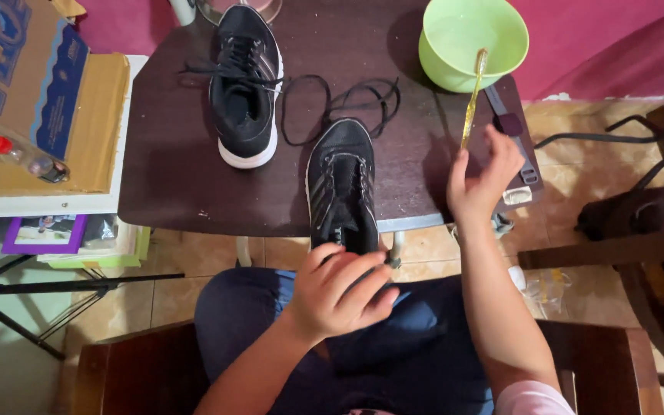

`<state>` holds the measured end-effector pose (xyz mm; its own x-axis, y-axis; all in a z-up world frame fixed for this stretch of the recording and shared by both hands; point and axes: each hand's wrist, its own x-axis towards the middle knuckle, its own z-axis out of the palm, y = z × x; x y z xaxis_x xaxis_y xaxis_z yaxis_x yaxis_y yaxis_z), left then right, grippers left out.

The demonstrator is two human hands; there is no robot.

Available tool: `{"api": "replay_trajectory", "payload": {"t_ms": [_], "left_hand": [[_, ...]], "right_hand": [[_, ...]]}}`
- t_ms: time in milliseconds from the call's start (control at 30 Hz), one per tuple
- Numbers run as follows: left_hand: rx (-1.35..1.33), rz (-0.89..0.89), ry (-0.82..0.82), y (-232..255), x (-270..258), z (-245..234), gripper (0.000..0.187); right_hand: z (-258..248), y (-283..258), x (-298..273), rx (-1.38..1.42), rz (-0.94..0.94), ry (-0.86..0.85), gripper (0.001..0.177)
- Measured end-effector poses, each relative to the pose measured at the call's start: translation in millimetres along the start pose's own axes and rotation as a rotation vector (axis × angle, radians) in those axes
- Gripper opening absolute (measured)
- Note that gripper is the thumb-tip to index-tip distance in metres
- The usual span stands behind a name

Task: Applying glue to the sole of a sneaker with a brush and then threading laces through the eyelets of another sneaker.

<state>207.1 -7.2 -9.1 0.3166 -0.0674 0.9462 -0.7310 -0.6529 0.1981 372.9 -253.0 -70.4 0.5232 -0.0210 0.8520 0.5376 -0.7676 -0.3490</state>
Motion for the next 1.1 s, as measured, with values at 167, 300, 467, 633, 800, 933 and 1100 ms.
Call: {"api": "replay_trajectory", "payload": {"t_ms": [167, 300, 467, 633, 800, 933, 1100], "left_hand": [[-0.066, -0.045, -0.068, -12.8, -6.0, -9.0, 0.025], [-0.065, -0.054, -0.082, -9.4, -7.9, -5.2, 0.028], [-0.018, -0.101, -0.187, -5.0, -9.8, -8.0, 0.025], [-0.011, -0.103, -0.215, -1.9, -9.1, -10.8, 0.013], [-0.068, -0.122, -0.24, -4.1, -6.0, -13.1, 0.013], [-0.052, -0.148, -0.254, -2.9, -1.2, -21.8, 0.018], [-0.105, -0.161, -0.157, -9.6, -17.6, -13.1, 0.034]], "right_hand": [[23.8, -52.4, 16.2, 0.203, 0.049, -0.359, 0.028], [94.1, -34.3, 34.4, 0.263, 0.137, -0.615, 0.046], [148.5, -8.3, 54.5, 0.071, 0.161, -0.772, 0.023], [118.3, -42.6, 87.7, 0.056, 0.093, -0.54, 0.003], [60.5, -78.5, 127.7, 0.694, 0.447, -0.349, 0.009], [13.4, -106.5, 113.6, 1.006, 0.525, -0.28, 0.024], [27.2, -105.1, 54.7, 1.295, 0.847, -0.226, 0.023]]}}
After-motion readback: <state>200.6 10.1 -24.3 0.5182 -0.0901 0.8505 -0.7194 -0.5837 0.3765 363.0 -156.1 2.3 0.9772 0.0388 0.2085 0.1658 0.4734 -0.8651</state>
